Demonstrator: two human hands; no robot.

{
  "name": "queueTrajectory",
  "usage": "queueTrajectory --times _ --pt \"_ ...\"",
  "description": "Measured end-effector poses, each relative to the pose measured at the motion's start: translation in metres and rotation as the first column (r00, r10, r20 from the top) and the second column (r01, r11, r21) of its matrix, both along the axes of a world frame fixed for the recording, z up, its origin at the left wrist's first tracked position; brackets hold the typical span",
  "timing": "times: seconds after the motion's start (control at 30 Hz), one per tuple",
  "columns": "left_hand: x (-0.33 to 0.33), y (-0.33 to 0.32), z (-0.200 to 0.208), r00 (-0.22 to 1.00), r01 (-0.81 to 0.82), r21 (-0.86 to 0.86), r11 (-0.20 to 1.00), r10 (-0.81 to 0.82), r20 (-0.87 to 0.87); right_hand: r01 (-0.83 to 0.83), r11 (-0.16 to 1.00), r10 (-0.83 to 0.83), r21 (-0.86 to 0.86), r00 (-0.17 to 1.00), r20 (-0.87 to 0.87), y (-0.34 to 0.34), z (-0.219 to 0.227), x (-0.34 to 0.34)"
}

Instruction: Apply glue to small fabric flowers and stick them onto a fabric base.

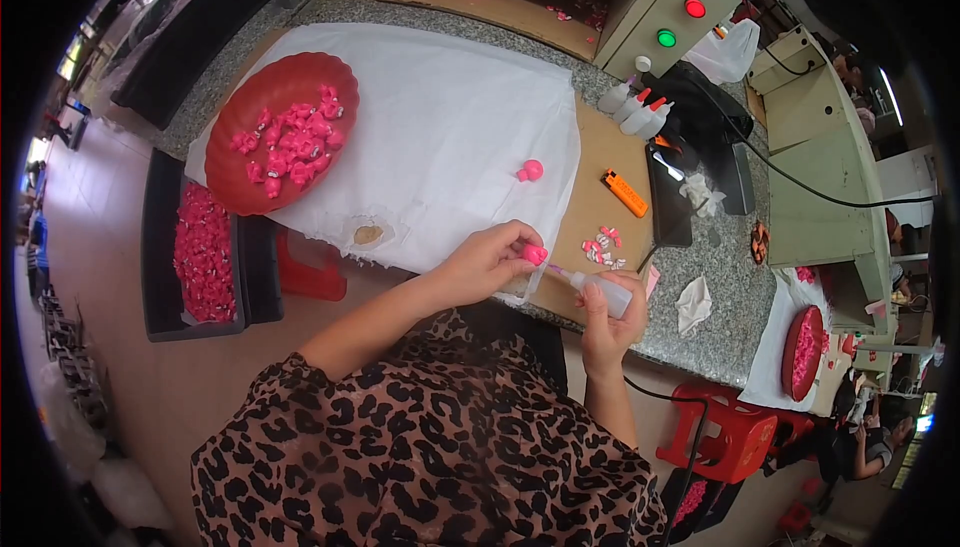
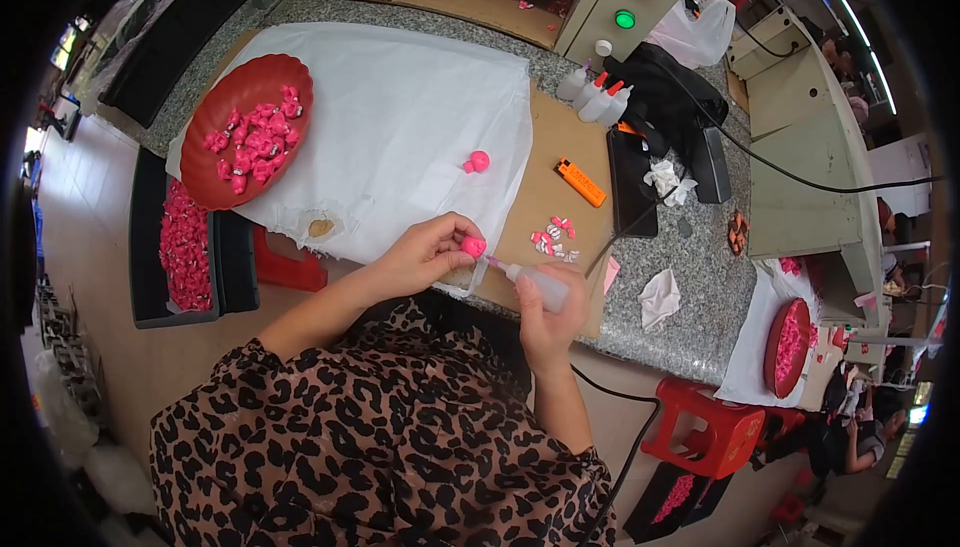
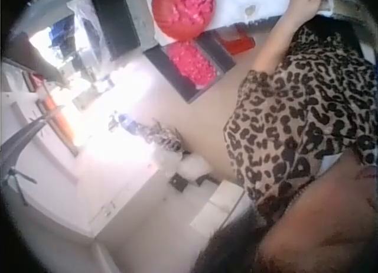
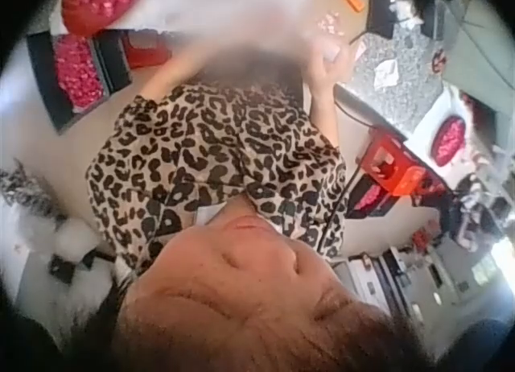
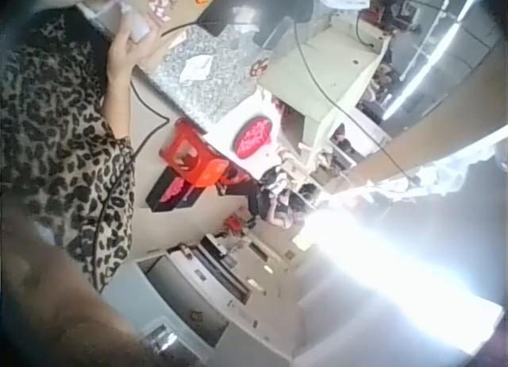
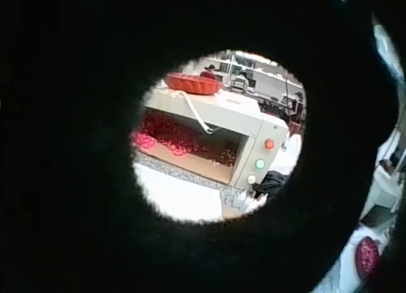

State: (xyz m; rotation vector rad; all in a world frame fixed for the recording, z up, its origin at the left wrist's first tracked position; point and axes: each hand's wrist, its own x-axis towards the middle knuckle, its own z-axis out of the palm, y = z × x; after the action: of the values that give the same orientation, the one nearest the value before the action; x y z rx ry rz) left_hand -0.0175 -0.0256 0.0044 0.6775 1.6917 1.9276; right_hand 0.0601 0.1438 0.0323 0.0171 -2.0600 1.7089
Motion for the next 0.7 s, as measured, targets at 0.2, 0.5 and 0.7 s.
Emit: queueTrajectory --times 0.2,0.5,0.7 --pt "0.0 0.001 -0.001 0.996 -0.026 0.06 0.998 0.021 0.087 0.044 0.922 -0.012 -0.386 0.996 0.084 -0.001 -0.007 0.0" --pt "0.002 0.001 0.001 0.994 -0.09 0.039 0.995 0.087 0.068 0.023 0.405 0.226 -0.914 0.966 0.124 0.038 0.001 0.003" --pt "0.001 0.001 0.003 0.99 -0.053 0.128 0.99 0.036 0.134 0.095 0.735 0.1 -0.672 0.964 0.245 0.068 -0.002 0.009"
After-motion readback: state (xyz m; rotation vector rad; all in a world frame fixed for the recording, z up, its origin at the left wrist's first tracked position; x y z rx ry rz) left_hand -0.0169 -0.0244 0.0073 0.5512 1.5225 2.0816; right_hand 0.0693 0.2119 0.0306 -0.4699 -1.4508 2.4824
